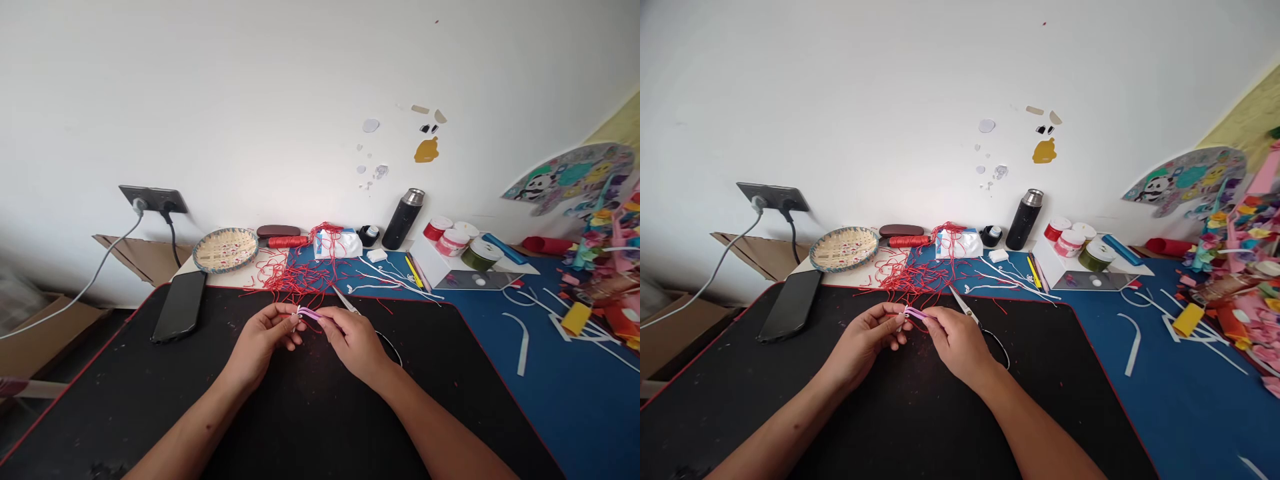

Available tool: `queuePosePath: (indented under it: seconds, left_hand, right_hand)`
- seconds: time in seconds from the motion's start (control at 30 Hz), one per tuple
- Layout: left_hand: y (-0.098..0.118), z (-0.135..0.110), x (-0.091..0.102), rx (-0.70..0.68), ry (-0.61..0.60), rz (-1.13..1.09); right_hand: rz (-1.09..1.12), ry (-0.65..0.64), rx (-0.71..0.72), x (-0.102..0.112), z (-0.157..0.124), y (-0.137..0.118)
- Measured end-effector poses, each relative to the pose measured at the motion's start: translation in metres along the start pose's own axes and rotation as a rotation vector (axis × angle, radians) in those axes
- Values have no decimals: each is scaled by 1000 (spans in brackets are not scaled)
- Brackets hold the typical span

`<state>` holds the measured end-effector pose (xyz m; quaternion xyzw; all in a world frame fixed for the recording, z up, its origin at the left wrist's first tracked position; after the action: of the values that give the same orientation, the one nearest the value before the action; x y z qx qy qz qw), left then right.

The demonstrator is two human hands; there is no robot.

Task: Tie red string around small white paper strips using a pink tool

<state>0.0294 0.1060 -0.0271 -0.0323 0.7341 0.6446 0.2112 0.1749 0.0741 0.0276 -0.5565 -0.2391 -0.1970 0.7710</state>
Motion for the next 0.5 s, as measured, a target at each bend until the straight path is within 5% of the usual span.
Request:
queuePosePath:
  seconds: [0.5]
  left_hand:
    - [2,0,0,0,8,9]
  right_hand:
    - [-15,11,8,2,-1,-2]
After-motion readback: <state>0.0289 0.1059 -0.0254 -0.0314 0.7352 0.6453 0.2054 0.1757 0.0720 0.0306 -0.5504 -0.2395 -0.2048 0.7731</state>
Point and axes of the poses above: each hand's wrist, its own z-axis towards the middle knuckle, its own x-axis out of the back of the hand, y = z × x, the point moved 10 cm from there along z, towards the middle knuckle, and after that the axes turned 8 degrees about -x, right-handed, at the moved point
